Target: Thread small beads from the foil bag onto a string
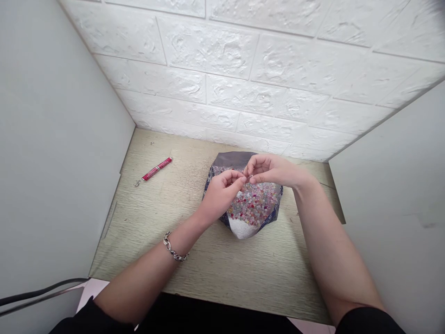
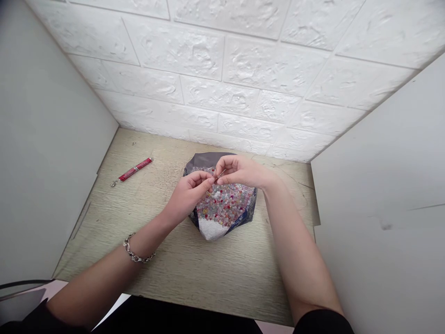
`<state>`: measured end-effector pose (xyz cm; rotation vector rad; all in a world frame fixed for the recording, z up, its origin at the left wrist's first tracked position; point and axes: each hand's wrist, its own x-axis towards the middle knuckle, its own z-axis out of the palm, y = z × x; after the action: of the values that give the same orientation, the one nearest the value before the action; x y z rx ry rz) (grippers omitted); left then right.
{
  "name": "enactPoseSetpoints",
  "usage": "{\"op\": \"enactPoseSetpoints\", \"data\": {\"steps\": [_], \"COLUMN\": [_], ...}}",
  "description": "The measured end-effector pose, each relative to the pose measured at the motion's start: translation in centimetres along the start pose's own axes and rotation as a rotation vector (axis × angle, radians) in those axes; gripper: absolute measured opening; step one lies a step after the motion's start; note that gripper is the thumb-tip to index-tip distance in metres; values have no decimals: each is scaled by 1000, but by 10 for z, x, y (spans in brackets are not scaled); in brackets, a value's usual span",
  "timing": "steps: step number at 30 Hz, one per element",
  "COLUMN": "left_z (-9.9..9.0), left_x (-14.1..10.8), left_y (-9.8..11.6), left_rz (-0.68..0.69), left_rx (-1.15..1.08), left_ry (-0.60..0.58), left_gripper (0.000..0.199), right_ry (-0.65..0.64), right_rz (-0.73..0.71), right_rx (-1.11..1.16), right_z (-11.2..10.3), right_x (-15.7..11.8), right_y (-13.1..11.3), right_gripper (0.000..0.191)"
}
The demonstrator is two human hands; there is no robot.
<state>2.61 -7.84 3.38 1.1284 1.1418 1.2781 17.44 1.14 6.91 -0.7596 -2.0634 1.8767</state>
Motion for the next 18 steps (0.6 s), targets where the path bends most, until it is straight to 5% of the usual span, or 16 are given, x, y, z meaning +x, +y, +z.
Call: {"op": "enactPoseSetpoints", "data": {"steps": [18], "left_z": [-1], "left_x": [1], "left_y": [2], "left_rz": [-69], "left_rx": [21], "left_ry": [-21], "left_gripper": [20], "right_ry": [-56], "right_rz": [12], "right_rx": [-4], "right_z": [6], "right_x": [0], "right_y": [-3], "right_gripper": [16]}}
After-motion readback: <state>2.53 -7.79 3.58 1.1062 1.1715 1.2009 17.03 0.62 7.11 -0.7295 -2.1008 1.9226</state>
